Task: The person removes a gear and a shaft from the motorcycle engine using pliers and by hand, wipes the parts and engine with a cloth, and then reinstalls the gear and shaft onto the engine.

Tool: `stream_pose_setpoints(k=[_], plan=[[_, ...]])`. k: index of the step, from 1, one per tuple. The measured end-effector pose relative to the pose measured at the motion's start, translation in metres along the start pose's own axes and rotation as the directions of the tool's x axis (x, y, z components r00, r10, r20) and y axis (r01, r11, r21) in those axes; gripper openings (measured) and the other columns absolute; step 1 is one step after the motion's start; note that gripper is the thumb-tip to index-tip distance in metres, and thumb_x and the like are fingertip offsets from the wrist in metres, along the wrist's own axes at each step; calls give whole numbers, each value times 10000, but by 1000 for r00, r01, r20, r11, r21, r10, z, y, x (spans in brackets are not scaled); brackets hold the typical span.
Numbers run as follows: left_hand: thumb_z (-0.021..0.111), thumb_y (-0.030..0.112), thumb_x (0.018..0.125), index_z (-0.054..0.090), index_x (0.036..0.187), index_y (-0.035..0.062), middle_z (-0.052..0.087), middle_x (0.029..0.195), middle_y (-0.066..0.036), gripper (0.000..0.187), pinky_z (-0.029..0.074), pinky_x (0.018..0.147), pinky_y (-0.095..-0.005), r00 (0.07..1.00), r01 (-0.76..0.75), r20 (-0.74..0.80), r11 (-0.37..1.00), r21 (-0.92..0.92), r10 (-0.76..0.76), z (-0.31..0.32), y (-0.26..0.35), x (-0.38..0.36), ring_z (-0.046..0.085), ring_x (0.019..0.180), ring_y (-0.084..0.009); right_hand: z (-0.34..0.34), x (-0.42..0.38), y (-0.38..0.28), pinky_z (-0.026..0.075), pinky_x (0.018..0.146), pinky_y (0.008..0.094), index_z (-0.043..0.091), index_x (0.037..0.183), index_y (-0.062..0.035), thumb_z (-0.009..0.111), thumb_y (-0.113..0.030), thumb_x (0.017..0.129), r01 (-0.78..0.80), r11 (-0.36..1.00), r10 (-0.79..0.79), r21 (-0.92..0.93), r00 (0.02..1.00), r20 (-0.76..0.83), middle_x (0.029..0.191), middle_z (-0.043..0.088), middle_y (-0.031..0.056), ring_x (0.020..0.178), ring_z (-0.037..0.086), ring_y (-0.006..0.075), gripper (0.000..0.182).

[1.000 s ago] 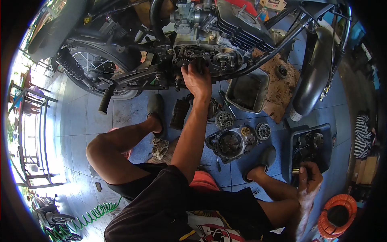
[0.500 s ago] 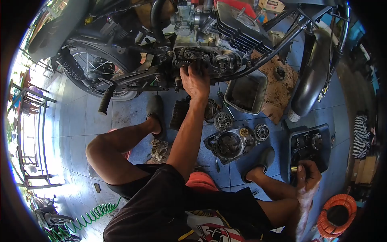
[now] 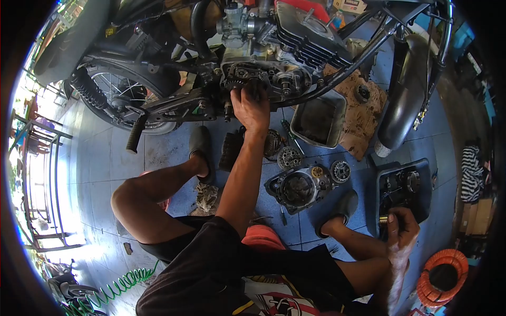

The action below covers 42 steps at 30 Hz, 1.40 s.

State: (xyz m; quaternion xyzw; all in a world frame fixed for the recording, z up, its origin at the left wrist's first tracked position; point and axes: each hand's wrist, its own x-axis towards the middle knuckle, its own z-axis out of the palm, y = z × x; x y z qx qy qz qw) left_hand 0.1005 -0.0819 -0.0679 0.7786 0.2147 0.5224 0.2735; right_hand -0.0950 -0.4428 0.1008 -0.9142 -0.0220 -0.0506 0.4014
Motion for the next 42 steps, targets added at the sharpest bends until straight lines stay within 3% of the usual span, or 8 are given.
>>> stream_pose_setpoints(k=[13, 14, 17, 20, 25, 27, 31, 42], plan=[[675, 94, 794, 631, 1000, 30, 590, 857, -127, 220, 478, 671, -379, 996, 90, 21, 988, -129, -88, -67, 55, -15, 575, 746, -274, 0, -2, 3, 447, 582, 243, 603, 925, 32, 638, -120, 873, -130, 990, 131, 45, 991, -22, 727, 608, 54, 633, 538, 86, 164], [639, 33, 793, 627, 964, 27, 603, 759, -84, 171, 478, 588, -323, 988, -105, 82, 964, -245, 129, -81, 57, -34, 581, 658, -196, 3, -2, 0, 446, 587, 233, 603, 936, 30, 644, -96, 866, -165, 975, 166, 148, 986, 10, 735, 610, 50, 640, 538, 77, 150], [638, -22, 761, 591, 1073, -12, 664, 876, -106, 316, 526, 639, -293, 498, 559, 828, 633, -535, 260, -144, 126, -85, 658, 772, -169, 17, -4, -3, 445, 582, 218, 598, 956, 27, 655, -55, 853, -158, 953, 140, 260, 986, 89, 750, 616, 43, 637, 537, 63, 143], [716, 73, 783, 527, 1229, -41, 601, 1090, -192, 498, 541, 779, -354, 333, 538, 730, 515, -667, 597, -169, 164, -94, 656, 898, -314, 26, -9, -8, 448, 569, 212, 588, 965, 26, 663, -34, 846, -146, 946, 101, 289, 981, 165, 758, 622, 41, 626, 541, 59, 154], [681, 71, 800, 577, 1155, -24, 627, 1006, -212, 382, 533, 700, -366, 459, 431, 719, 578, -693, 521, -174, 172, -110, 655, 820, -331, 28, -10, -6, 478, 578, 235, 575, 974, 25, 675, -34, 836, -242, 933, 193, 266, 961, 197, 750, 637, 59, 663, 601, 79, 180], [620, 73, 838, 627, 1043, -1, 656, 832, -183, 218, 515, 617, -354, 495, 318, 827, 830, -459, 268, -163, 152, -94, 664, 700, -260, 29, -11, -6, 482, 570, 244, 577, 973, 24, 673, -41, 838, -161, 964, 125, 211, 977, 171, 748, 644, 73, 657, 619, 95, 178], [610, 187, 844, 678, 768, -8, 664, 633, -116, 220, 478, 519, -330, 690, 500, 677, 844, -192, -255, -114, 51, -31, 644, 565, -169, 22, -15, -8, 494, 571, 267, 587, 973, 25, 670, -58, 837, 77, 996, -81, 34, 988, 135, 752, 658, 114, 658, 664, 142, 180], [674, 140, 821, 673, 825, -73, 684, 671, -121, 213, 506, 561, -304, 754, 591, 522, 758, -275, -398, -52, 5, 11, 682, 589, -201, 22, -16, -1, 517, 622, 323, 617, 909, 27, 674, -48, 797, 99, 994, -92, -52, 988, 126, 772, 659, 164, 680, 679, 256, 146]])
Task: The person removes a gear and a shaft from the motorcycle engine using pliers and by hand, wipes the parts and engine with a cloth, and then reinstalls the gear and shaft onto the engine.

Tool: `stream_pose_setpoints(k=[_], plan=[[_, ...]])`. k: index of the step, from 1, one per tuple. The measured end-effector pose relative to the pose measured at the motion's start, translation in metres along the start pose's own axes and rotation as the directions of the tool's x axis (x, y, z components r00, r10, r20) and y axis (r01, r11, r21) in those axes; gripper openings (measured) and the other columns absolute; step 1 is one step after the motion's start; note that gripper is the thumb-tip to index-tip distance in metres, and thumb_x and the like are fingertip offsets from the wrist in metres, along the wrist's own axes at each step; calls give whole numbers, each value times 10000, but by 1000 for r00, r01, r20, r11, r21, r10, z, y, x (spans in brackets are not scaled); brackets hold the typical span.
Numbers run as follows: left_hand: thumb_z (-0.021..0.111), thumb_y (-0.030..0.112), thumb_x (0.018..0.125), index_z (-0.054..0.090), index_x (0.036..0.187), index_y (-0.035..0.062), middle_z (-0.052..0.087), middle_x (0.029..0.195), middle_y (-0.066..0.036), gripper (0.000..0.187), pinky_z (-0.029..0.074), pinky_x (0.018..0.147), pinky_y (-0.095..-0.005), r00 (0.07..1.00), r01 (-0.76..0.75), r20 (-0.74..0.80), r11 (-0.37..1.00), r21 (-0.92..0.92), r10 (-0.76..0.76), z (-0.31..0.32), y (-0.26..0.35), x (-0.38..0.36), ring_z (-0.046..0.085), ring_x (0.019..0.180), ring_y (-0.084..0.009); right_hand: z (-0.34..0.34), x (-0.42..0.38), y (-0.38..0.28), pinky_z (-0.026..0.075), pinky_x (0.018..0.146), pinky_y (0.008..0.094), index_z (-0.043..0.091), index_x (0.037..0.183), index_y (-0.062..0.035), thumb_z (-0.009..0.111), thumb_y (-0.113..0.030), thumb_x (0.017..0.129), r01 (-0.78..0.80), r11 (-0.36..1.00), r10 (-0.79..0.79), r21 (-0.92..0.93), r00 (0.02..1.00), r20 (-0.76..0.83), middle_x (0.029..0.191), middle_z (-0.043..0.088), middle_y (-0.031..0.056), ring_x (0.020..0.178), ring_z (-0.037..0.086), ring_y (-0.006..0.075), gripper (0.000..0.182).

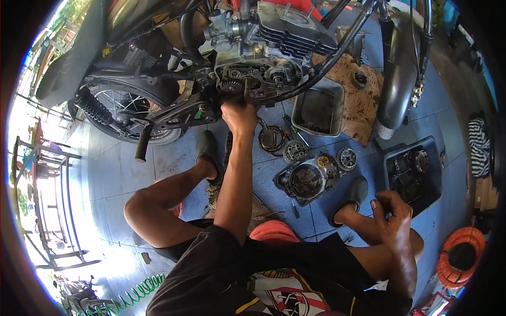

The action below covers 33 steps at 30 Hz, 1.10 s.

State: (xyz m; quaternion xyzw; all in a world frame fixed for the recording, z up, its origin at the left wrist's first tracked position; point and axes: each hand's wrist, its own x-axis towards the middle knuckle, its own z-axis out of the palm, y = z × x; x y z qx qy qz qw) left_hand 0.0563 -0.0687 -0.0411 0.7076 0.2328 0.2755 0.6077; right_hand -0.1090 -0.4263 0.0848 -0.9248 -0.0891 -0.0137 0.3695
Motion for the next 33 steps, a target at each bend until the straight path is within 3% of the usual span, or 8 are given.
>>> stream_pose_setpoints(k=[4, 17, 20, 26, 27, 30, 32, 33], plan=[[670, 166, 841, 679, 846, -64, 673, 641, -107, 230, 515, 534, -301, 998, -59, -24, 974, 218, 66, 6, 5, 8, 683, 572, -198, 2, 0, 0, 521, 622, 332, 620, 910, 23, 674, -60, 797, 31, 999, -30, -37, 1000, 6, 774, 657, 166, 672, 675, 273, 150], [691, 209, 857, 630, 771, -94, 653, 688, -152, 321, 573, 441, -362, 987, 122, -73, 971, -204, -140, 20, 9, 37, 656, 518, -265, 5, 5, -2, 496, 602, 283, 619, 925, 26, 675, -6, 788, 83, 995, -79, -63, 995, 65, 773, 657, 128, 645, 647, 167, 151], [666, 302, 876, 623, 743, -81, 647, 662, -139, 408, 563, 447, -347, 970, 242, 36, 968, -59, -241, 0, 3, 38, 657, 524, -232, 2, 5, -6, 528, 620, 349, 619, 923, 10, 680, -73, 798, 87, 994, -81, -73, 994, 79, 795, 658, 169, 691, 677, 291, 162], [475, 291, 978, 548, 905, -52, 574, 787, -94, 357, 454, 616, -318, 738, -308, -554, 922, 234, 386, -97, -11, -14, 485, 674, -172, -5, 5, -8, 518, 602, 349, 614, 948, 17, 688, -82, 798, 92, 993, -87, -77, 994, 69, 780, 652, 169, 666, 667, 281, 194], [445, 259, 989, 532, 948, -58, 557, 799, -101, 331, 437, 623, -306, 732, -119, -681, 986, -119, 6, -99, 18, -33, 458, 670, -172, -8, 6, -8, 511, 592, 351, 610, 960, 19, 694, -86, 794, 50, 995, -41, -92, 994, 100, 775, 651, 167, 657, 660, 286, 213], [435, 310, 991, 492, 1059, -65, 537, 851, -171, 386, 442, 758, -397, 563, 24, -685, 819, 573, 463, -148, -127, -36, 508, 727, -254, -7, 5, -1, 505, 591, 371, 600, 997, 18, 697, -123, 799, 36, 990, -8, -135, 980, 200, 766, 651, 166, 654, 651, 306, 262], [457, 347, 975, 495, 1102, -74, 553, 981, -241, 441, 438, 851, -410, 708, 89, -668, 910, 406, 229, -143, -173, -79, 558, 901, -331, -4, 8, -1, 504, 600, 388, 594, 1021, 15, 694, -158, 807, 79, 983, -33, -164, 964, 263, 763, 652, 167, 661, 649, 320, 293], [501, 348, 943, 486, 1181, -65, 544, 1145, -274, 477, 421, 924, -447, 599, 477, -773, 681, 556, 211, -137, -231, -96, 549, 1056, -390, -3, 8, -2, 507, 625, 407, 584, 1046, 11, 680, -202, 818, 86, 972, -2, -219, 934, 357, 766, 653, 173, 680, 649, 335, 326]])
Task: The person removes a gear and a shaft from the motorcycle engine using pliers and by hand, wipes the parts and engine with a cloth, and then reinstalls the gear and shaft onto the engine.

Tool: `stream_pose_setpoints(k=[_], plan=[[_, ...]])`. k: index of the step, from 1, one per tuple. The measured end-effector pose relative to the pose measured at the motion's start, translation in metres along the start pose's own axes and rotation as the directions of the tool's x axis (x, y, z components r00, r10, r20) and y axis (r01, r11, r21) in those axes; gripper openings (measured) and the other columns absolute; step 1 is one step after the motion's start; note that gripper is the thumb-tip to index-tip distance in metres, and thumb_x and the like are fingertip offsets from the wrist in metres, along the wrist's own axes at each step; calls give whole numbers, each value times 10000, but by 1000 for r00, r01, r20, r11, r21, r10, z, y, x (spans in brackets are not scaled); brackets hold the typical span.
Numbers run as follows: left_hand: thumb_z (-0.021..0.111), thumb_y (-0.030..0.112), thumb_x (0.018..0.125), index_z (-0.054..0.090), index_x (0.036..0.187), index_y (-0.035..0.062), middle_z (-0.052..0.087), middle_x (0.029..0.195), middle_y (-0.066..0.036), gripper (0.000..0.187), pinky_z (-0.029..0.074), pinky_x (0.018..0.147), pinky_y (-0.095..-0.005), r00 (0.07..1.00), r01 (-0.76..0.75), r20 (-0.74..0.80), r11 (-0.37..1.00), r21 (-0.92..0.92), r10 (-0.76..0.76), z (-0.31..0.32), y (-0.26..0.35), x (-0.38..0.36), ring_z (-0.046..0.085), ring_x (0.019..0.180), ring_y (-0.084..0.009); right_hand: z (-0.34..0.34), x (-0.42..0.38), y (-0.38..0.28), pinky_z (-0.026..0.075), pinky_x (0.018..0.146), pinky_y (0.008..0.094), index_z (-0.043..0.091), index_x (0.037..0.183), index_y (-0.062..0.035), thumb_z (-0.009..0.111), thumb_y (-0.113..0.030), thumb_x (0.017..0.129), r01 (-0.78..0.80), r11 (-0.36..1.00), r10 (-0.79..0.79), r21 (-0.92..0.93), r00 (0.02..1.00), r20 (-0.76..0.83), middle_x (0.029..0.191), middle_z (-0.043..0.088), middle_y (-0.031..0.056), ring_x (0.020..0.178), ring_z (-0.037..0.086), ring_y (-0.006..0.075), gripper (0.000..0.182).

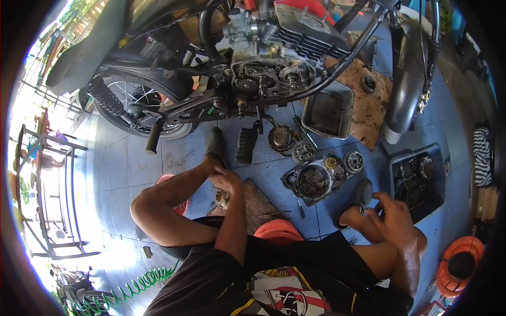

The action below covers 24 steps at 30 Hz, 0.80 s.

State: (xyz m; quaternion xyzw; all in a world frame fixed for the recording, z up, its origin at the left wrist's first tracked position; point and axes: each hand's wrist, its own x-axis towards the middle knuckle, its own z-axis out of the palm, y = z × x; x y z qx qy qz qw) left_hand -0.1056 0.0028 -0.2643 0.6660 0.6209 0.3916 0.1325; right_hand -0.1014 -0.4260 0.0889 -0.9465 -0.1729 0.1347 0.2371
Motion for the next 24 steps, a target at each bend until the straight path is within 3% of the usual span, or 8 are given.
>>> stream_pose_setpoints(k=[2, 6, 12, 15, 17, 18, 20, 24], plan=[[515, 312, 924, 515, 1199, -36, 549, 1212, -244, 444, 397, 979, -489, 938, 47, 298, 915, 400, -178, -28, -23, -34, 542, 1107, -411, -1, 1, -1, 510, 649, 426, 575, 1071, 6, 667, -246, 829, -21, 998, 26, -65, 996, 83, 770, 654, 179, 698, 649, 349, 362], [565, 287, 871, 583, 1158, 14, 605, 1142, -164, 397, 381, 984, -515, 974, -227, 151, 753, 618, 169, 14, -103, -92, 592, 1025, -390, -6, 1, -4, 503, 765, 423, 564, 1131, -27, 669, -274, 828, -65, 988, 78, -142, 993, 93, 827, 668, 158, 811, 653, 341, 405], [575, 258, 849, 618, 1142, 68, 619, 1154, -124, 352, 428, 931, -522, 677, -501, 694, 537, 679, -245, 36, -180, -2, 597, 1028, -388, 1, -2, 13, 501, 722, 450, 547, 1084, -17, 644, -315, 839, 7, 980, 1, -197, 999, 38, 787, 647, 184, 788, 647, 366, 398], [555, 260, 847, 672, 1054, 66, 671, 1068, -135, 307, 502, 800, -474, 706, -502, 708, 690, 522, -21, 48, -175, 12, 645, 960, -339, 4, -8, 23, 502, 617, 469, 544, 980, -9, 636, -325, 849, 75, 981, -67, -181, 996, 52, 690, 629, 200, 691, 644, 384, 354], [513, 266, 868, 702, 932, 17, 699, 924, -178, 320, 527, 693, -411, 246, -587, 967, 805, 93, 68, -3, -91, 14, 682, 862, -283, 4, -9, 23, 503, 576, 463, 547, 953, 8, 632, -347, 854, 86, 977, -68, -196, 993, 98, 650, 623, 205, 650, 642, 385, 378], [513, 266, 868, 702, 932, 17, 699, 924, -178, 320, 527, 693, -411, 208, -609, 975, 790, 70, 74, -14, -59, 2, 682, 862, -283, 3, -12, 20, 503, 576, 463, 547, 953, 8, 632, -347, 854, 42, 980, -25, -193, 995, 92, 650, 623, 205, 650, 642, 385, 378], [550, 311, 846, 702, 858, -24, 696, 836, -200, 368, 515, 673, -371, -259, -814, 939, 472, -338, 226, -32, 0, -33, 687, 737, -249, 1, -12, 14, 502, 561, 469, 547, 929, 34, 627, -360, 861, 45, 984, -16, -172, 986, 168, 631, 617, 218, 631, 643, 391, 407], [549, 284, 908, 674, 1007, -23, 684, 814, -78, 346, 533, 641, -340, -469, 179, 872, 982, -63, 142, -138, 127, -118, 649, 683, -208, 33, -15, 17, 518, 564, 444, 555, 996, 68, 566, -407, 899, 145, 978, -152, -152, 988, -30, 640, 629, 214, 624, 654, 382, 485]])
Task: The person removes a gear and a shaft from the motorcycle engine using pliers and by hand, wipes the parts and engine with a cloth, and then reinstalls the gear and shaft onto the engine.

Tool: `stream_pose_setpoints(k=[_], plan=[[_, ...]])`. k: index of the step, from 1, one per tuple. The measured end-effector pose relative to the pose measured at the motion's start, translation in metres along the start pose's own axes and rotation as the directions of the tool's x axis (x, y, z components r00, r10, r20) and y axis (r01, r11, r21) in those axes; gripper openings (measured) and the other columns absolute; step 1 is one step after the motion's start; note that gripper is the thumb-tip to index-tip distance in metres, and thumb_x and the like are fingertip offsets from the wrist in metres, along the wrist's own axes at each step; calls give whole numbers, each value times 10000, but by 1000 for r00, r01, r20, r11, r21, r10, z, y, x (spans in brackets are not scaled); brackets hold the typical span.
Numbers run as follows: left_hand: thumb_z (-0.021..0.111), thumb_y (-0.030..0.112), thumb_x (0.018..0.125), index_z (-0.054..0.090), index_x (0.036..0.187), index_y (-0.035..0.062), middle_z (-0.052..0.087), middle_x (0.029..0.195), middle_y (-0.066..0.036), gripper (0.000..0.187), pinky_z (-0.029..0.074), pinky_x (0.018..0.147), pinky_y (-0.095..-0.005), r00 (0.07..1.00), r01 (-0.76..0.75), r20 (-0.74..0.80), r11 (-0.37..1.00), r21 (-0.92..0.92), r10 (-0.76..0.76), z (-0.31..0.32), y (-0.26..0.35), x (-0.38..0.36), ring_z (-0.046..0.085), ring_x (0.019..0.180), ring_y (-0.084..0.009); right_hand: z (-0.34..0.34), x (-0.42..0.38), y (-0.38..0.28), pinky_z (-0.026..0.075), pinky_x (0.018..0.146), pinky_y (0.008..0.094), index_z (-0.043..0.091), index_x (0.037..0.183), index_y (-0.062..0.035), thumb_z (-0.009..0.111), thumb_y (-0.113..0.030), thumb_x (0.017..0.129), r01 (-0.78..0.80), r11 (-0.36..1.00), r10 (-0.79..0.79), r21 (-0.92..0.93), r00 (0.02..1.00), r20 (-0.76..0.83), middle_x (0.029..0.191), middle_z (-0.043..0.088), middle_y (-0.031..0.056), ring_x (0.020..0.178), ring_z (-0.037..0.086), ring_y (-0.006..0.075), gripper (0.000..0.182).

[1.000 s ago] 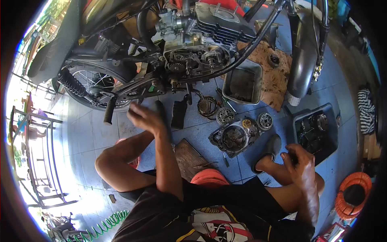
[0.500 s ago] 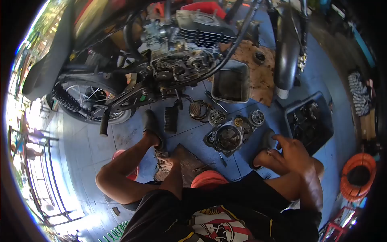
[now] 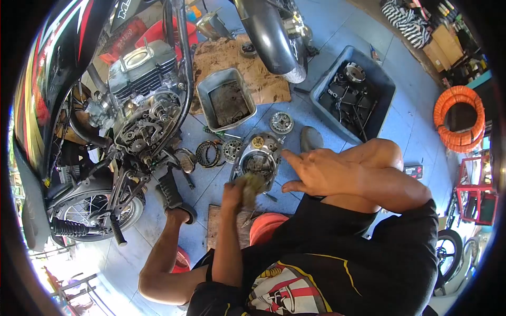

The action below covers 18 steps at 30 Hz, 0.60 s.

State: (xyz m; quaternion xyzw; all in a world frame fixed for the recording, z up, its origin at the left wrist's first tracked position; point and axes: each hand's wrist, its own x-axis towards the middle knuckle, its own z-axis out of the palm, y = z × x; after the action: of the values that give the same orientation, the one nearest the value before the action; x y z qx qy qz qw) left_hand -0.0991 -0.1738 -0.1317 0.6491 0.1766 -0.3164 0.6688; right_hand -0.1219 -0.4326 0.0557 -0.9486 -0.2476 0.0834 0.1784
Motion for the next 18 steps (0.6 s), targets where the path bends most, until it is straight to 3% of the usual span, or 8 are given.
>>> stream_pose_setpoints(k=[2, 5, 6, 7, 9, 12, 14, 18], plan=[[506, 267, 965, 601, 1148, -24, 666, 987, -77, 356, 532, 692, -326, 987, -34, 126, 902, -431, 97, 61, 32, -12, 643, 788, -189, 22, -5, -6, 521, 548, 430, 580, 977, 63, 573, -382, 883, 4, 995, -10, -101, 998, -57, 645, 636, 204, 611, 659, 359, 455], [467, 284, 990, 489, 1269, -23, 604, 1177, -133, 416, 498, 892, -356, 925, 132, 349, 733, -667, 151, 118, 76, -40, 608, 1038, -246, 41, -4, 9, 524, 514, 408, 627, 909, 44, 590, -307, 826, -13, 949, -4, -316, 999, -53, 649, 643, 188, 591, 663, 310, 362], [467, 284, 990, 489, 1269, -23, 604, 1177, -133, 416, 498, 892, -356, 911, 161, 388, 748, -644, 139, 126, 78, -46, 608, 1038, -246, 40, -7, 15, 523, 497, 400, 649, 859, 29, 600, -256, 785, 26, 915, -7, -403, 999, 48, 648, 644, 182, 584, 664, 284, 299], [455, 283, 997, 510, 1249, -30, 592, 1185, -114, 406, 497, 866, -339, 926, 25, 321, 814, -580, 200, 131, 79, -51, 600, 1024, -209, 35, -10, 20, 508, 449, 385, 636, 745, 21, 597, -176, 702, 135, 917, -151, -376, 988, -15, 622, 634, 174, 552, 655, 251, 206], [443, 275, 1007, 556, 1200, -41, 615, 1099, -84, 387, 503, 780, -304, 908, -283, 176, 867, -409, 379, 139, 71, -46, 605, 931, -163, 37, -20, 12, 476, 422, 379, 613, 736, 16, 591, -174, 701, 128, 923, -167, -362, 983, -80, 604, 601, 150, 509, 613, 233, 195], [469, 266, 1001, 599, 1133, -36, 638, 981, -66, 354, 497, 689, -274, 958, -200, 147, 944, -262, 244, 139, 73, -44, 603, 823, -138, 45, -27, 10, 412, 358, 395, 571, 762, 28, 586, -157, 695, 149, 941, -217, -304, 954, -205, 579, 566, 129, 424, 553, 220, 197], [520, 242, 978, 625, 1064, -36, 638, 877, -50, 309, 479, 614, -252, 959, -203, 140, 944, -262, 245, 145, 77, -44, 585, 712, -115, 43, -33, 12, 472, 393, 402, 560, 761, 41, 596, -155, 697, 157, 980, -183, -119, 950, -253, 552, 576, 151, 436, 590, 283, 209], [593, 189, 921, 622, 1044, -50, 648, 874, -71, 270, 491, 595, -249, 935, -318, 63, 903, -289, 349, 136, 85, -30, 603, 673, -128, 31, -36, 14, 509, 498, 381, 556, 789, 2, 603, -159, 709, 142, 987, -156, -77, 959, -237, 604, 598, 127, 504, 612, 277, 185]])
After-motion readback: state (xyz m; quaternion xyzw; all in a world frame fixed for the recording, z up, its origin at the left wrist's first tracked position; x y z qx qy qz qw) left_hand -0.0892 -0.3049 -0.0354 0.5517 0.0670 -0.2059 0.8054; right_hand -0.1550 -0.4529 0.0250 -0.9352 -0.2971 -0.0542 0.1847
